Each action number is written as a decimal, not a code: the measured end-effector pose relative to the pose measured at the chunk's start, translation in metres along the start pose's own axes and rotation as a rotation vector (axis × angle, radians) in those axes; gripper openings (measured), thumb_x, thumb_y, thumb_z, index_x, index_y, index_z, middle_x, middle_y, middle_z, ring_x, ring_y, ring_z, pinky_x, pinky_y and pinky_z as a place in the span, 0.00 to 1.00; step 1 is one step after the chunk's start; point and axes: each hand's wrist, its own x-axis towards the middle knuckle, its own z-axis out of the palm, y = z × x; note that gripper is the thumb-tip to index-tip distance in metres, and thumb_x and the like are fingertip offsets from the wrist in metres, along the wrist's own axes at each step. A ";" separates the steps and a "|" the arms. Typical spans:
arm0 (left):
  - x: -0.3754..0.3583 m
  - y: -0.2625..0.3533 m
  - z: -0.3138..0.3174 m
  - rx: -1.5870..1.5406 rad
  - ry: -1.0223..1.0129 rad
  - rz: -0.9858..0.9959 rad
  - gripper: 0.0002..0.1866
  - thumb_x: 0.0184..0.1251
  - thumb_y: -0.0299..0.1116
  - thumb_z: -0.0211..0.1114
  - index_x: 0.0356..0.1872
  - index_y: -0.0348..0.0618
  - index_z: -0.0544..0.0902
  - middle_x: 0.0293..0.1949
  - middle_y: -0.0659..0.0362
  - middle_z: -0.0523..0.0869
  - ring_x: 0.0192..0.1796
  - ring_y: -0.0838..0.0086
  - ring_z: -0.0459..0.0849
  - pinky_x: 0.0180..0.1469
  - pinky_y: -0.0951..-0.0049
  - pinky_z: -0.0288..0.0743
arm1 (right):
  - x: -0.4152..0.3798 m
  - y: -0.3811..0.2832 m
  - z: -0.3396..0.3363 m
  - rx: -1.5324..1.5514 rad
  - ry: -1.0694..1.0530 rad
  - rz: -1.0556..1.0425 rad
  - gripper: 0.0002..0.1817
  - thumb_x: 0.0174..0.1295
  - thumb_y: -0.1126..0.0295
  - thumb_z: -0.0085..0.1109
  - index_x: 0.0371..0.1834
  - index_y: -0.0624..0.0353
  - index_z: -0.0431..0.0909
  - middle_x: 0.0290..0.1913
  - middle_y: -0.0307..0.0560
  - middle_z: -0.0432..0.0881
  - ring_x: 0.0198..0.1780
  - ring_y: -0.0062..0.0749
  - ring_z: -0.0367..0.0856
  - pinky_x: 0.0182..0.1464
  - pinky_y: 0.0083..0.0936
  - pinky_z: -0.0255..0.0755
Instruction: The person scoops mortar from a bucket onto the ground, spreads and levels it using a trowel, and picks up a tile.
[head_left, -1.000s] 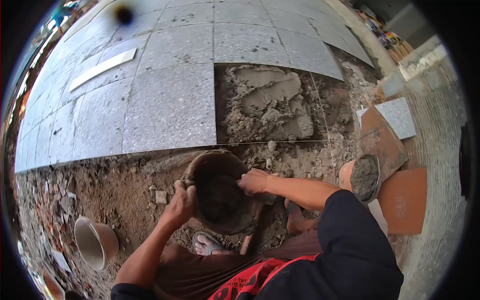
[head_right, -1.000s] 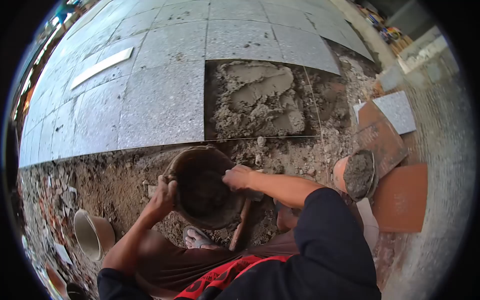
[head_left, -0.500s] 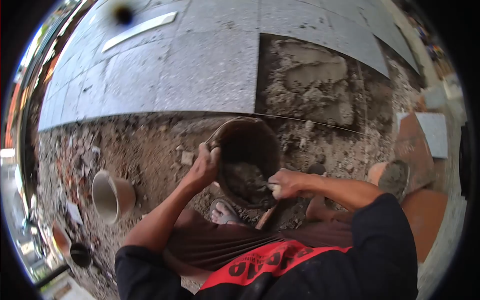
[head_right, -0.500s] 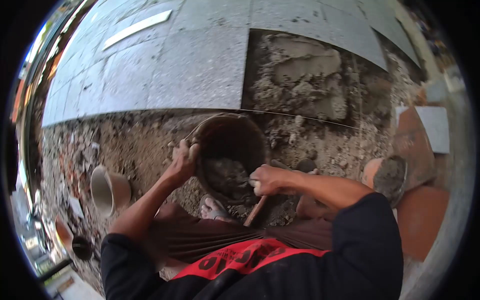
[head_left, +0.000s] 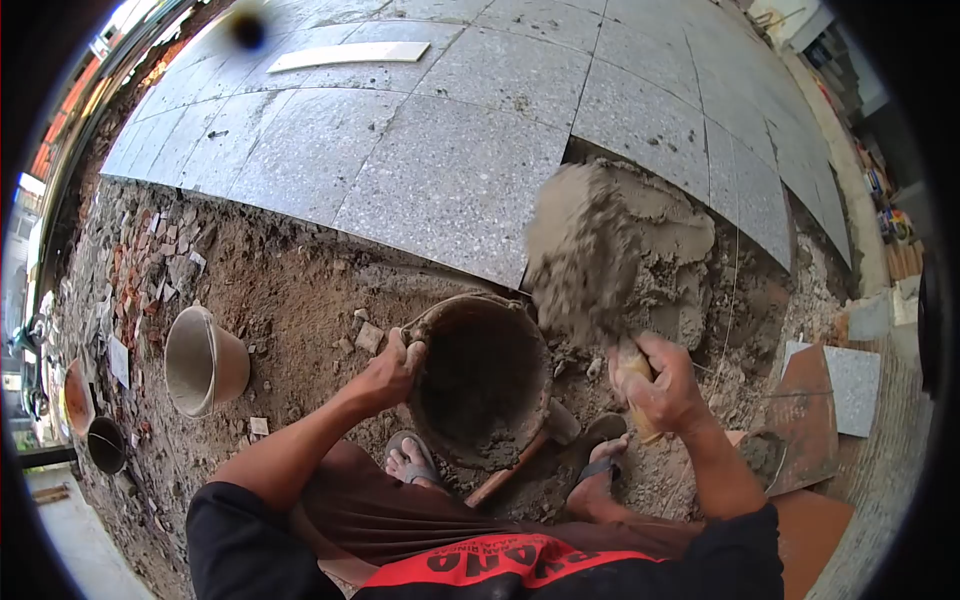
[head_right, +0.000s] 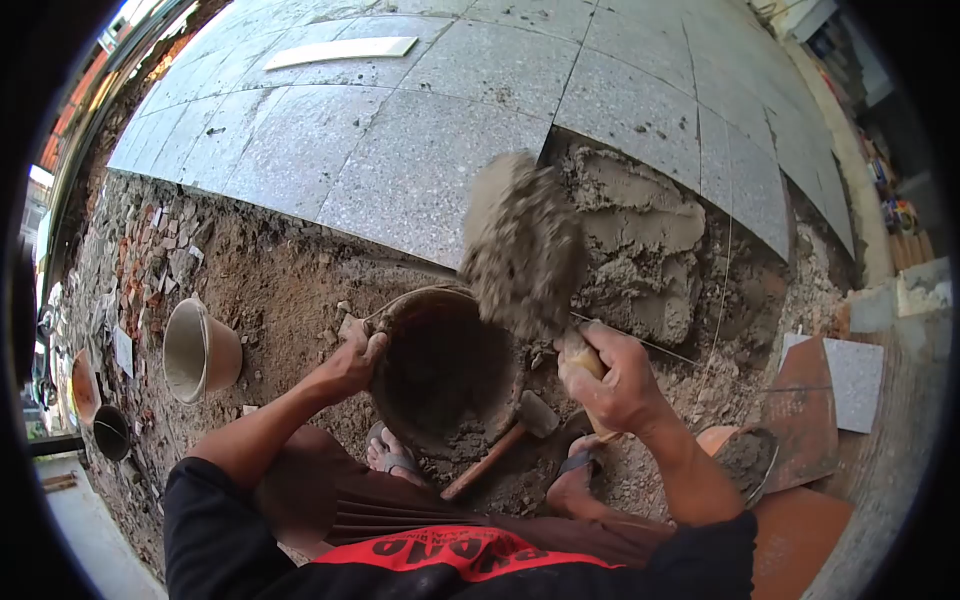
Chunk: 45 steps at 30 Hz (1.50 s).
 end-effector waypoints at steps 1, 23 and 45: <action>0.002 -0.002 0.002 -0.001 0.022 0.031 0.38 0.70 0.53 0.37 0.60 0.18 0.48 0.54 0.28 0.66 0.62 0.47 0.64 0.61 0.65 0.59 | 0.004 -0.006 0.008 0.117 0.129 0.032 0.15 0.50 0.68 0.59 0.35 0.69 0.71 0.19 0.43 0.71 0.21 0.20 0.71 0.25 0.23 0.69; 0.003 0.004 -0.006 -0.048 0.045 0.225 0.19 0.71 0.42 0.42 0.42 0.29 0.60 0.33 0.37 0.75 0.39 0.46 0.76 0.41 0.59 0.67 | 0.138 0.136 -0.023 -0.846 0.157 0.313 0.18 0.64 0.58 0.42 0.32 0.64 0.72 0.32 0.64 0.79 0.35 0.58 0.79 0.36 0.47 0.72; -0.003 -0.007 -0.013 0.040 -0.021 0.170 0.34 0.71 0.46 0.39 0.56 0.13 0.51 0.49 0.23 0.67 0.58 0.42 0.67 0.58 0.61 0.62 | -0.007 0.145 -0.173 -0.325 0.502 0.909 0.24 0.64 0.54 0.45 0.41 0.70 0.70 0.25 0.50 0.75 0.22 0.35 0.75 0.23 0.35 0.70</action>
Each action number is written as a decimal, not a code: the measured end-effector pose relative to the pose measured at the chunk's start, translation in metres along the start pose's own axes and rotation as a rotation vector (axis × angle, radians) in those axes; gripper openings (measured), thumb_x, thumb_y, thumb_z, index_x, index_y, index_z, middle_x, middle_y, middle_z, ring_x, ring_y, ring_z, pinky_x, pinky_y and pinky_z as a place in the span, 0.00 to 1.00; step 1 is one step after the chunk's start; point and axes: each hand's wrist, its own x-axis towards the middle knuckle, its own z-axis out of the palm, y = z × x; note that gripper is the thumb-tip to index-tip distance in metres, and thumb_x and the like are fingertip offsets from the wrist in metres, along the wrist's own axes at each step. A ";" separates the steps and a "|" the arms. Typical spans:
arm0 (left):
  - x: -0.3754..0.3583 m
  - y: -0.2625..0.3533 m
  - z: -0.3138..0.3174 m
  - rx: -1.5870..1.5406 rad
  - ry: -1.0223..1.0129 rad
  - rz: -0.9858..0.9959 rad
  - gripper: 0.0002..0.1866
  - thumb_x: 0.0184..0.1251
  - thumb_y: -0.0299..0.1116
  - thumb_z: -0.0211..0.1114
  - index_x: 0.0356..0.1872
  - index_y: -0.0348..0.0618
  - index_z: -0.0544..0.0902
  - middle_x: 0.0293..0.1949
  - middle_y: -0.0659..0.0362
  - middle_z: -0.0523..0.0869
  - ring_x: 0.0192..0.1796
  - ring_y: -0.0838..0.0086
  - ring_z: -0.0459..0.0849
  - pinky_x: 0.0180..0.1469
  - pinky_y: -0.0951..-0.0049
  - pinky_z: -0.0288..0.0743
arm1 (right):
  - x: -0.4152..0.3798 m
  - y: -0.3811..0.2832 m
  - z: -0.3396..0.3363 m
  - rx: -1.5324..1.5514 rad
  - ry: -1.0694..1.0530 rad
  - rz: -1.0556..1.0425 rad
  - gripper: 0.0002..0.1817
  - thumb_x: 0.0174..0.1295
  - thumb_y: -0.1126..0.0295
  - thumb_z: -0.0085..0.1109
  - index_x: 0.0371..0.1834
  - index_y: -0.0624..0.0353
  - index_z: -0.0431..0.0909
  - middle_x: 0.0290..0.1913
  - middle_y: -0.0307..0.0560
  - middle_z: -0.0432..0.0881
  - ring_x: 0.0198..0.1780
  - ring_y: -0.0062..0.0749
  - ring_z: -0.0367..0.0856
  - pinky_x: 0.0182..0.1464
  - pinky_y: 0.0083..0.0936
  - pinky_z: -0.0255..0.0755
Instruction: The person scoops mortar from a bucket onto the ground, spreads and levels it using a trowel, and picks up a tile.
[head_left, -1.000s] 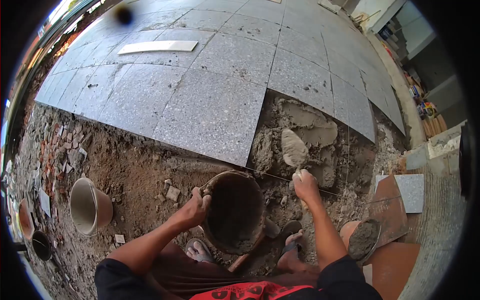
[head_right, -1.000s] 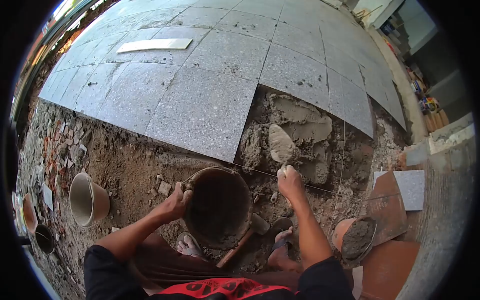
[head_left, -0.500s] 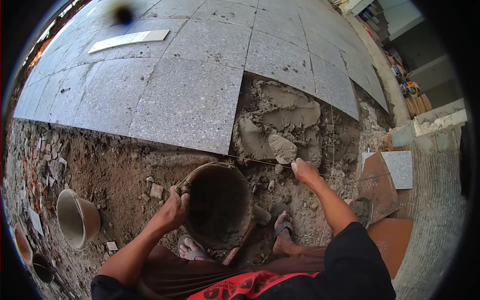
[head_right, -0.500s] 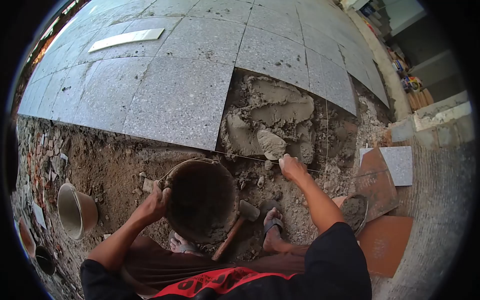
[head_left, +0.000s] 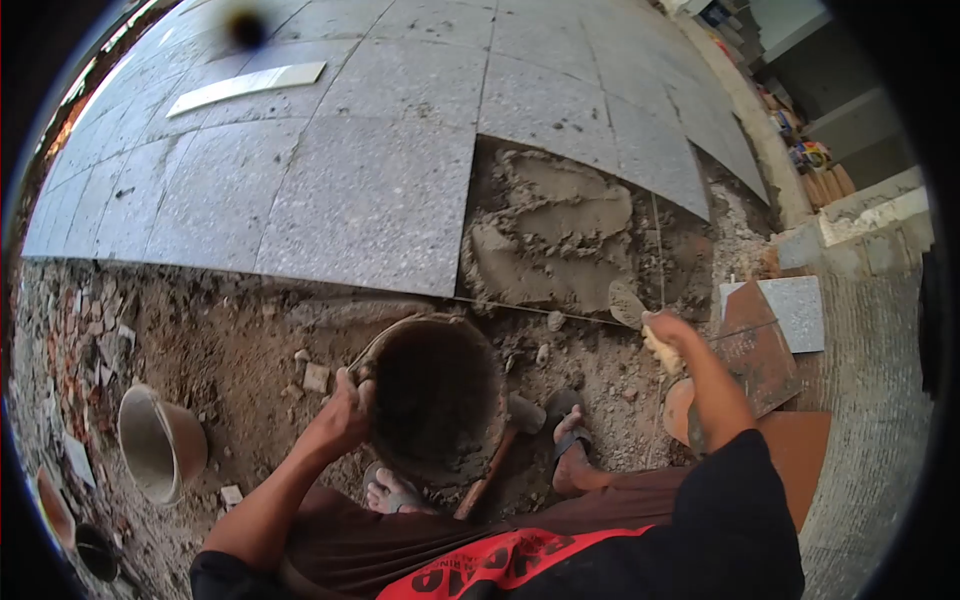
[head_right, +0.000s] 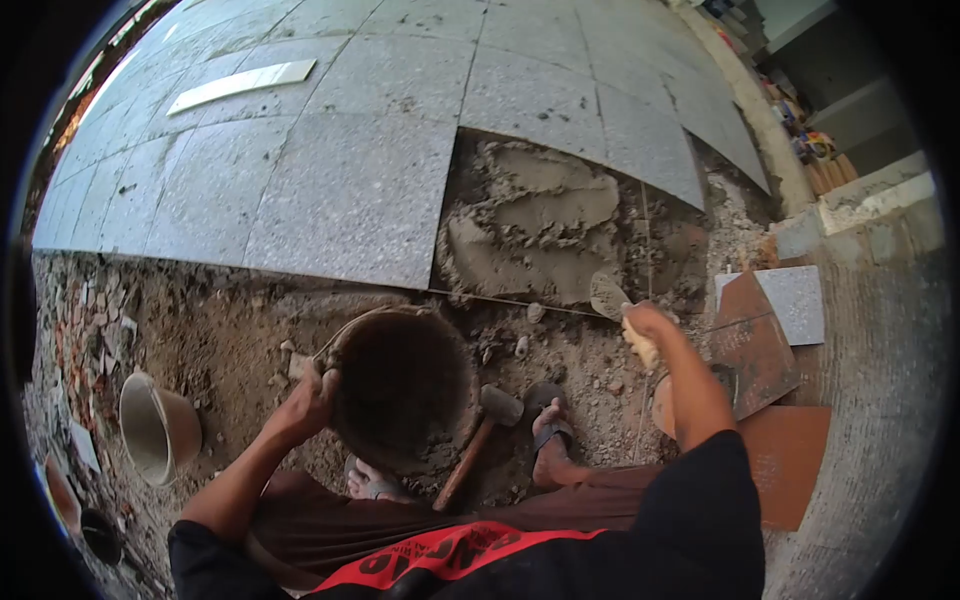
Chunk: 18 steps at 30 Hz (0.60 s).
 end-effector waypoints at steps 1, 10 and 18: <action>-0.001 -0.003 0.000 -0.039 -0.007 -0.013 0.34 0.71 0.46 0.39 0.56 0.14 0.52 0.48 0.24 0.68 0.57 0.42 0.68 0.57 0.61 0.63 | -0.034 -0.019 -0.004 -0.131 -0.075 -0.039 0.23 0.64 0.54 0.47 0.38 0.69 0.71 0.23 0.50 0.74 0.22 0.34 0.75 0.23 0.34 0.69; 0.009 0.024 0.021 -0.250 -0.163 -0.013 0.25 0.69 0.41 0.43 0.51 0.23 0.54 0.29 0.40 0.78 0.36 0.54 0.80 0.38 0.62 0.73 | -0.148 -0.080 0.150 -1.138 0.239 -1.253 0.08 0.48 0.66 0.56 0.29 0.57 0.72 0.28 0.49 0.78 0.31 0.44 0.79 0.36 0.38 0.72; 0.016 0.015 0.043 -0.381 -0.098 0.119 0.31 0.70 0.39 0.36 0.55 0.11 0.45 0.41 0.31 0.75 0.43 0.46 0.79 0.50 0.62 0.71 | -0.151 -0.082 0.218 -1.336 -0.013 -1.695 0.02 0.46 0.74 0.53 0.24 0.57 0.71 0.23 0.46 0.76 0.26 0.37 0.80 0.29 0.31 0.72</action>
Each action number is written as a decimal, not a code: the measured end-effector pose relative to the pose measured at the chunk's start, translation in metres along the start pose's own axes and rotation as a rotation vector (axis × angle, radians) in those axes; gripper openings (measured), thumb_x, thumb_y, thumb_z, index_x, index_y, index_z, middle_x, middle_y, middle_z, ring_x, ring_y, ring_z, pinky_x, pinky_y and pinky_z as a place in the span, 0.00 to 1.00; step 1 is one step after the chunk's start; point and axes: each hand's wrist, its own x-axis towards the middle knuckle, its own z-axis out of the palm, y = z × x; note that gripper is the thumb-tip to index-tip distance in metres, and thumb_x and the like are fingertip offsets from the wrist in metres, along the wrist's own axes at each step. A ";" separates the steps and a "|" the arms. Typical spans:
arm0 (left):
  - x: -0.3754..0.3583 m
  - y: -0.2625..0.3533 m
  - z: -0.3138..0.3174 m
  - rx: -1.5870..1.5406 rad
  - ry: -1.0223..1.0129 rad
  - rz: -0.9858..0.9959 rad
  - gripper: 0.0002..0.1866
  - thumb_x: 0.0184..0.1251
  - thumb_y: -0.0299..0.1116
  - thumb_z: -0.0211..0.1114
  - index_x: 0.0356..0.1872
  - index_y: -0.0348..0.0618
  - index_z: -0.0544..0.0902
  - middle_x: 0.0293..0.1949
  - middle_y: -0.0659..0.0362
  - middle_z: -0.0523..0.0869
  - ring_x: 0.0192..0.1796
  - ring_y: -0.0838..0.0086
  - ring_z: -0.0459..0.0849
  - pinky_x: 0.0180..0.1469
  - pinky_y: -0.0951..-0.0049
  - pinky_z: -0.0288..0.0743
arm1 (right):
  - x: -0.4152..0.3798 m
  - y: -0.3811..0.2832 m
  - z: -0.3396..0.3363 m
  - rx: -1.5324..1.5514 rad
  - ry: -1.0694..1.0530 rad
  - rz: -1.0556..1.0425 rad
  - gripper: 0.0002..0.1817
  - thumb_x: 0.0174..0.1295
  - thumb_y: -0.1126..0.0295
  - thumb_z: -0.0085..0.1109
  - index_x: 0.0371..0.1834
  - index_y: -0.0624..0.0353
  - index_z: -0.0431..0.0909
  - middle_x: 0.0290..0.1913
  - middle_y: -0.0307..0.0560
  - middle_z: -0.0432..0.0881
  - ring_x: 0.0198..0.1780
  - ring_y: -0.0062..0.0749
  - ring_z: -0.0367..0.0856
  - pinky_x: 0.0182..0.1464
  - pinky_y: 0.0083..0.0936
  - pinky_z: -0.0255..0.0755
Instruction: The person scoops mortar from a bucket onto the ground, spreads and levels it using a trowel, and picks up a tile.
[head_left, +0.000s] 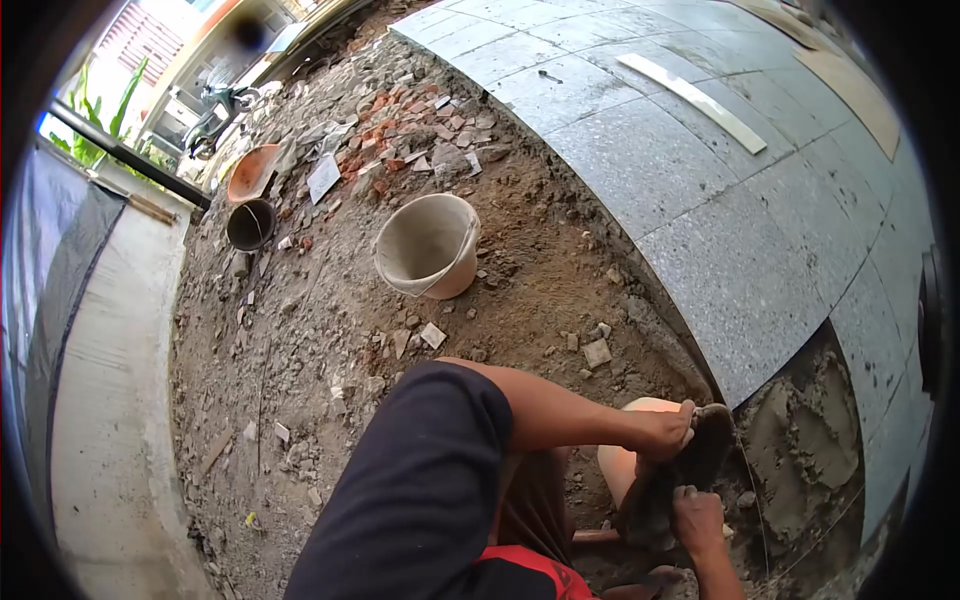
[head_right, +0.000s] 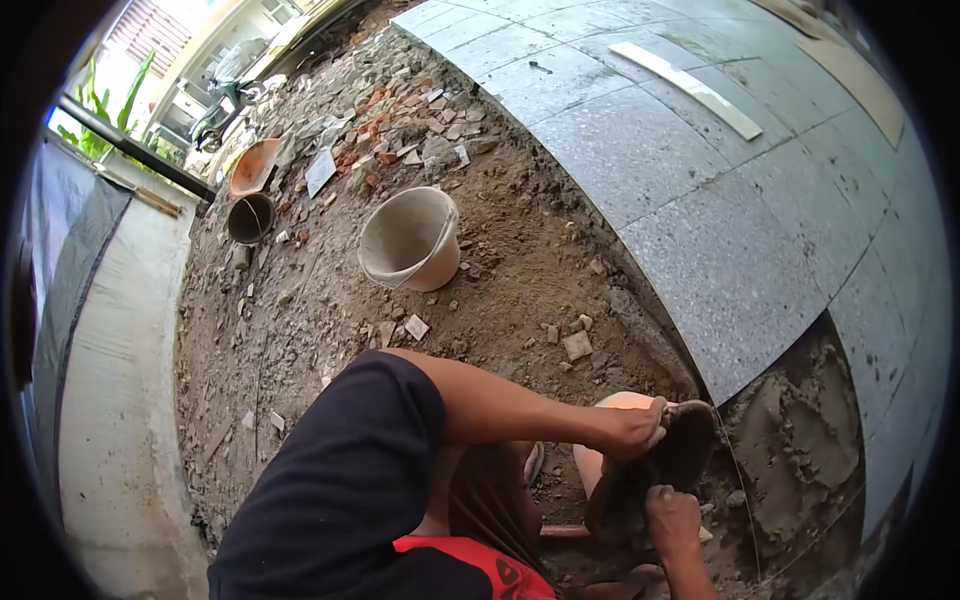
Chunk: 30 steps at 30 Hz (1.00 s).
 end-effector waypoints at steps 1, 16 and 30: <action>-0.007 0.011 -0.003 -0.105 -0.052 -0.058 0.30 0.70 0.39 0.36 0.55 0.12 0.45 0.42 0.31 0.74 0.44 0.45 0.79 0.51 0.61 0.71 | -0.005 0.004 -0.011 -0.025 0.007 -0.046 0.02 0.47 0.73 0.53 0.24 0.57 0.71 0.24 0.46 0.76 0.26 0.36 0.80 0.29 0.31 0.72; -0.010 -0.002 0.031 -0.066 -0.158 0.161 0.24 0.64 0.33 0.41 0.49 0.17 0.49 0.25 0.37 0.77 0.30 0.51 0.81 0.28 0.63 0.75 | 0.014 0.077 0.068 0.041 -0.239 -0.081 0.07 0.49 0.72 0.51 0.29 0.57 0.79 0.27 0.53 0.81 0.31 0.45 0.81 0.30 0.35 0.74; -0.009 -0.029 0.024 0.313 0.225 0.509 0.14 0.69 0.31 0.45 0.39 0.24 0.58 0.24 0.41 0.73 0.26 0.52 0.74 0.28 0.61 0.67 | -0.024 -0.012 0.071 1.111 -0.249 0.173 0.11 0.47 0.65 0.54 0.25 0.64 0.73 0.25 0.61 0.76 0.31 0.58 0.75 0.32 0.41 0.68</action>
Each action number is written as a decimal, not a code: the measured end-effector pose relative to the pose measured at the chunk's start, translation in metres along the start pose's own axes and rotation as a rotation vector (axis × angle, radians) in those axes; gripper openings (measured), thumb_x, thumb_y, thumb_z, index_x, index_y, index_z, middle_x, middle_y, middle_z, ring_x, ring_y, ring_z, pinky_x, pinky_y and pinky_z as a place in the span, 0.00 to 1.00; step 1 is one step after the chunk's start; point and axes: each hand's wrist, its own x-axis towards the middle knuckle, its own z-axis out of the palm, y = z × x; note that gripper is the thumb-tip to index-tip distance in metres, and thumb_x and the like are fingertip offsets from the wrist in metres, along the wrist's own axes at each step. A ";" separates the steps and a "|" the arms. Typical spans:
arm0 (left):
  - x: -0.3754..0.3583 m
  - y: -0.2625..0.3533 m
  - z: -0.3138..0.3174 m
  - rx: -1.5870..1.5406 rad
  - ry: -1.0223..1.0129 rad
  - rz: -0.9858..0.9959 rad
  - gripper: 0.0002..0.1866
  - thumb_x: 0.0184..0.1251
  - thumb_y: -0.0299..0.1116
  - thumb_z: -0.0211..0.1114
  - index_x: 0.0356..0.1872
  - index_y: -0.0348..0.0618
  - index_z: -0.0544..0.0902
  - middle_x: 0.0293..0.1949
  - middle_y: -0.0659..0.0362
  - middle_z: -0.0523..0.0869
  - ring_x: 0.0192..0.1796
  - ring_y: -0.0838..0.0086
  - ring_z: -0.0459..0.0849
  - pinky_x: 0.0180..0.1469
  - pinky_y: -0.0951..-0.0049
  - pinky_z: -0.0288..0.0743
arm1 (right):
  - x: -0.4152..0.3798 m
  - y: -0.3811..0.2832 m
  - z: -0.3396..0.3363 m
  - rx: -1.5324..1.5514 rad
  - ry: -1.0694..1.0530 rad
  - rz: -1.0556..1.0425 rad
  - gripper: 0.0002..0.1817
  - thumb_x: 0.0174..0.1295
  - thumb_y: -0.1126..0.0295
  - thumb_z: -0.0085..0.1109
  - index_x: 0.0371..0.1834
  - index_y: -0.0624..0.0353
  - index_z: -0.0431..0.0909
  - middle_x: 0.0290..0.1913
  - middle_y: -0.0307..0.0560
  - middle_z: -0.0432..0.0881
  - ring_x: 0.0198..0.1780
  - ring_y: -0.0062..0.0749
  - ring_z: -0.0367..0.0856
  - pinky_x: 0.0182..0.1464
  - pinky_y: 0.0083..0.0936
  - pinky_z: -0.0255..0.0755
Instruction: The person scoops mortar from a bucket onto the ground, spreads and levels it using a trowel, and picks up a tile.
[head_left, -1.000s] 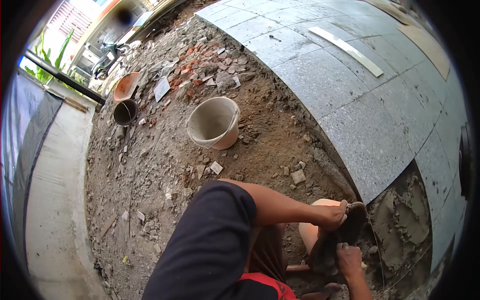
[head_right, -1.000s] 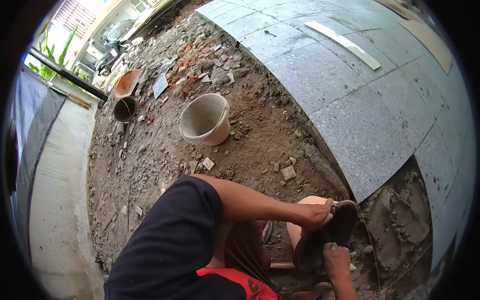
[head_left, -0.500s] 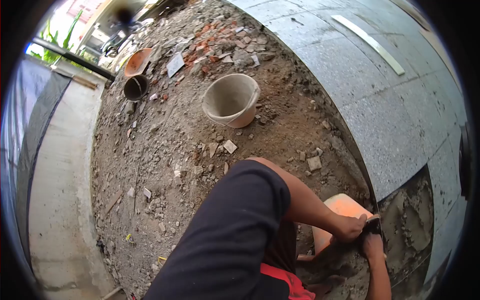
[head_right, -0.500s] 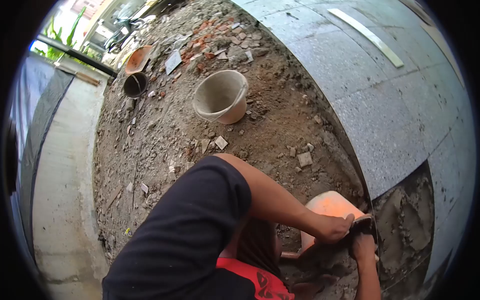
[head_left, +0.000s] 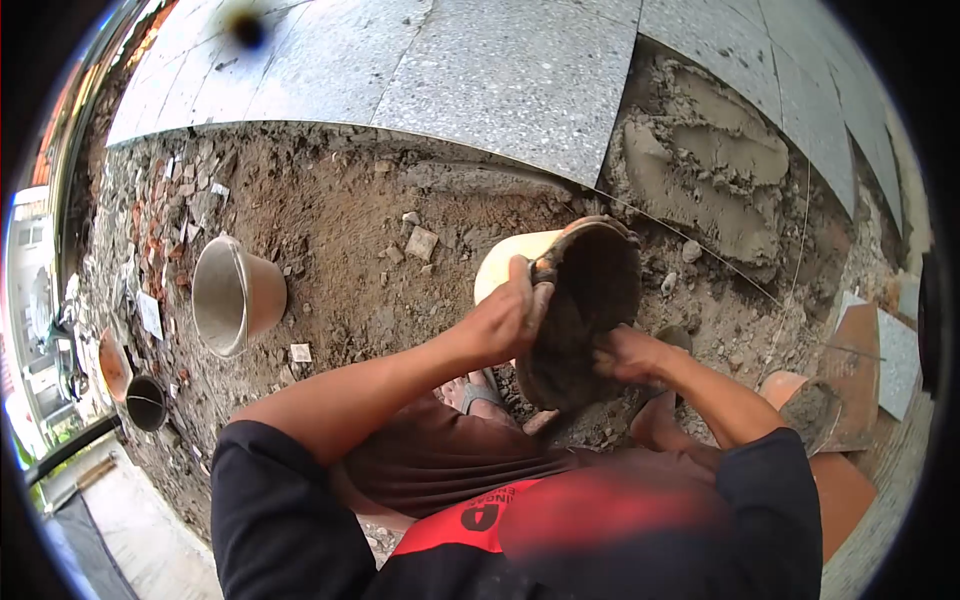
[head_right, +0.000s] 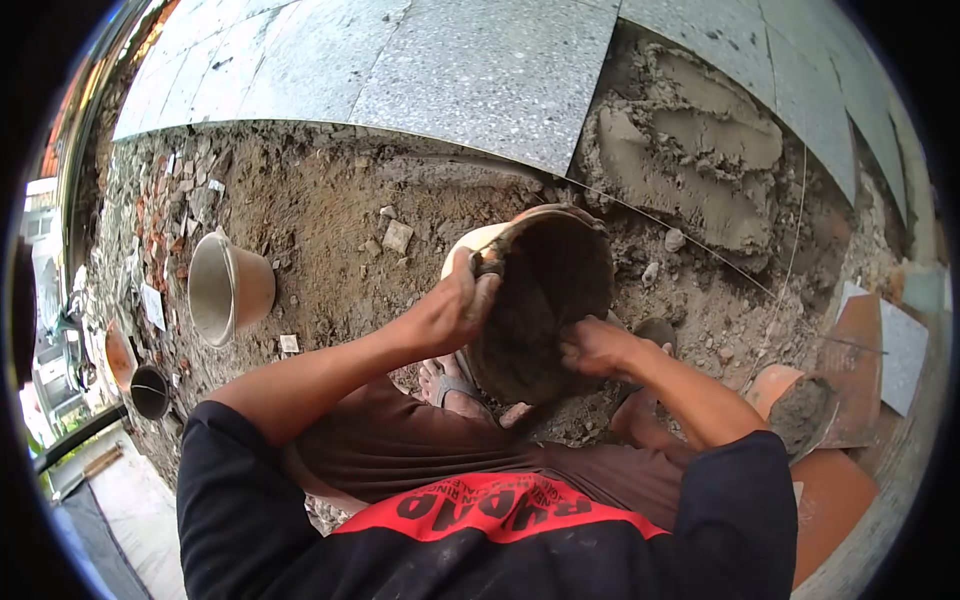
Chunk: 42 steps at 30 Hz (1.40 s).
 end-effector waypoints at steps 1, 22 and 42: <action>0.000 0.002 -0.002 0.029 0.032 -0.002 0.14 0.70 0.31 0.44 0.39 0.25 0.58 0.25 0.41 0.74 0.26 0.53 0.75 0.29 0.62 0.67 | -0.003 -0.012 0.000 0.038 -0.007 0.067 0.12 0.47 0.65 0.54 0.26 0.65 0.72 0.25 0.61 0.76 0.32 0.58 0.75 0.33 0.40 0.68; -0.027 -0.016 -0.055 -0.275 0.023 -0.816 0.19 0.70 0.39 0.44 0.55 0.39 0.58 0.49 0.46 0.70 0.48 0.61 0.75 0.36 0.64 0.81 | -0.106 -0.081 -0.110 0.167 0.339 -0.218 0.17 0.49 0.61 0.58 0.24 0.65 0.68 0.18 0.52 0.70 0.20 0.33 0.68 0.26 0.30 0.65; 0.001 0.004 -0.069 -0.032 -0.205 -0.585 0.32 0.70 0.42 0.42 0.54 0.13 0.52 0.44 0.28 0.71 0.52 0.44 0.72 0.55 0.62 0.64 | -0.050 0.061 -0.155 -0.578 0.990 0.295 0.15 0.57 0.60 0.53 0.42 0.59 0.70 0.34 0.58 0.77 0.35 0.53 0.78 0.37 0.47 0.71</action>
